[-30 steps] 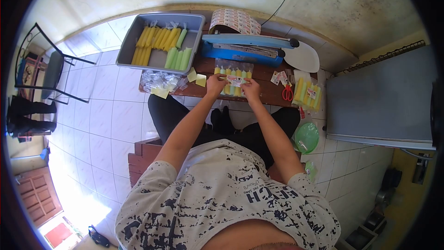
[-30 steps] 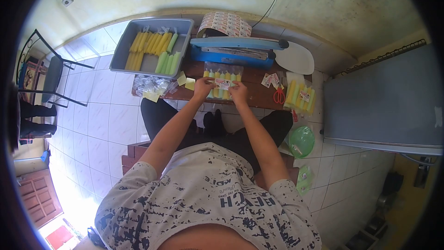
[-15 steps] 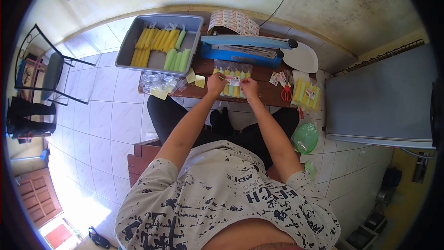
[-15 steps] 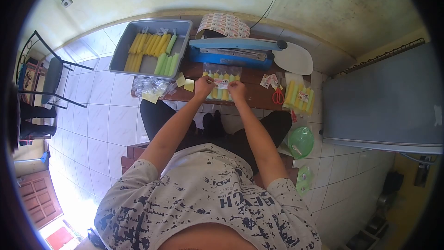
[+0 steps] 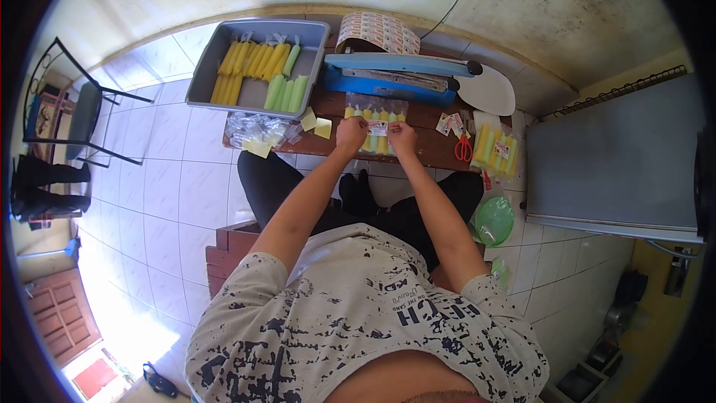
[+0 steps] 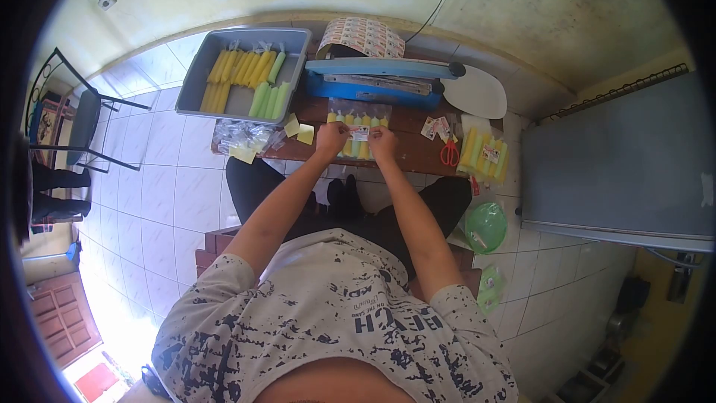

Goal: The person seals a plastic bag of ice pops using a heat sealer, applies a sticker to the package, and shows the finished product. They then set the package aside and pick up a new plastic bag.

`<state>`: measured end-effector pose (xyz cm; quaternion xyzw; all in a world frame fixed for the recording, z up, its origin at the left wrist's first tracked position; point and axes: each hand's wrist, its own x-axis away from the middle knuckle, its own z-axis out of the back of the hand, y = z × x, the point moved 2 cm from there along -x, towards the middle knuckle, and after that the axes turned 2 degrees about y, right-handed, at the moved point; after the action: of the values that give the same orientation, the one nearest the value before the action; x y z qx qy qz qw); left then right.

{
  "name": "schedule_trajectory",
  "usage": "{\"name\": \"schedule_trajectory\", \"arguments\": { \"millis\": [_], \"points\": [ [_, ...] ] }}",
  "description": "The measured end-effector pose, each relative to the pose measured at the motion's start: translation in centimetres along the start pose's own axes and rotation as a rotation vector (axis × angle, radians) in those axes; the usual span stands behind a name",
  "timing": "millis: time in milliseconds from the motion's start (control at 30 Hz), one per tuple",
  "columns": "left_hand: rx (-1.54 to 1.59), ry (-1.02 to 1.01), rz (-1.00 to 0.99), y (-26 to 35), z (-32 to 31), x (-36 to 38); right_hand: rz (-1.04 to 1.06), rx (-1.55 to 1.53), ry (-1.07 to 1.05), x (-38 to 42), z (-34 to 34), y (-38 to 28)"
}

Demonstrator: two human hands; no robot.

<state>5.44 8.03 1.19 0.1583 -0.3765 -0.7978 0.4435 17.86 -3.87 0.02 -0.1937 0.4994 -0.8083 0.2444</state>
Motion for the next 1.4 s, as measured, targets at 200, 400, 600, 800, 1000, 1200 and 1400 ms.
{"name": "schedule_trajectory", "arguments": {
  "millis": [200,400,600,800,1000,1200,1400],
  "points": [
    [-0.030,-0.025,-0.046,0.1,0.0,0.1,0.050,0.119,0.024,-0.3,-0.4,0.9],
    [-0.077,-0.065,-0.070,0.4,0.3,0.2,0.155,0.195,0.046,0.6,-0.2,-0.5],
    [-0.086,-0.073,-0.107,0.3,0.2,0.2,0.136,0.207,0.047,1.1,0.3,-1.6],
    [-0.111,-0.083,-0.141,0.2,0.2,0.1,0.166,0.264,0.059,1.1,0.1,-1.6],
    [-0.156,-0.113,-0.153,0.7,0.9,0.5,0.236,0.367,0.036,1.4,0.6,-2.3],
    [-0.265,-0.103,-0.233,2.3,2.4,2.6,0.265,0.561,0.058,2.9,1.3,-3.2],
    [-0.113,-0.021,-0.497,0.6,0.4,5.3,0.670,0.694,-0.099,6.4,-1.0,-3.3]
  ]
}}
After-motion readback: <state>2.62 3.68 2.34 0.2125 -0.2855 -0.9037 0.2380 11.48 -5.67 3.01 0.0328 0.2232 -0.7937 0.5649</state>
